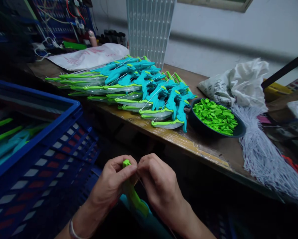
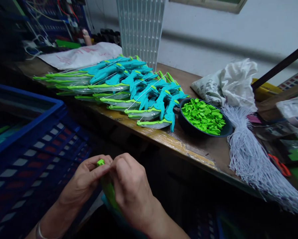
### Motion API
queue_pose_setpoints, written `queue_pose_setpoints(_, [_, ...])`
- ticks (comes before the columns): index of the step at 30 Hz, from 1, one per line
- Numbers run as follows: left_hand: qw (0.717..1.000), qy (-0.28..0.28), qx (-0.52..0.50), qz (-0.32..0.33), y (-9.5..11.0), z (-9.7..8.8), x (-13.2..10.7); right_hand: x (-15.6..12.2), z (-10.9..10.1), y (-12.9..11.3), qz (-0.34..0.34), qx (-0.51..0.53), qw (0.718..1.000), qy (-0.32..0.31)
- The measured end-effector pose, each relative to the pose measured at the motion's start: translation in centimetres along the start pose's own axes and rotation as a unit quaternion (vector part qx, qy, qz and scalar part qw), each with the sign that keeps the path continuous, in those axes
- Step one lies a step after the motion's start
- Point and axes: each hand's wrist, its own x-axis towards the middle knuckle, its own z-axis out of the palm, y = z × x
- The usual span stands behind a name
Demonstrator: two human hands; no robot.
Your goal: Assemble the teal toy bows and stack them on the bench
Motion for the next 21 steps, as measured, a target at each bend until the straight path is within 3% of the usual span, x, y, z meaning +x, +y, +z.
queue_pose_setpoints(4, [0.998, -0.013, 0.047, 0.039, -0.3, -0.1, 0.1, 0.3, -0.6, -0.2, 0.139, 0.093, 0.986, -0.013])
queue_pose_setpoints(6, [0.997, -0.025, 0.054, 0.039, -0.4, -0.3, 0.2, 0.4, -0.7, 0.1, 0.157, 0.107, 0.982, -0.005])
queue_pose_setpoints(12, [0.997, -0.056, 0.055, 0.01, -0.5, -1.0, 0.2, -0.3, -0.1, 0.5, 0.046, 0.043, 0.997, 0.037])
queue_pose_setpoints(21, [0.995, -0.079, 0.064, 0.011, -1.0, -1.2, 0.0, -1.2, 0.9, -0.4, 0.007, -0.041, 0.997, 0.061])
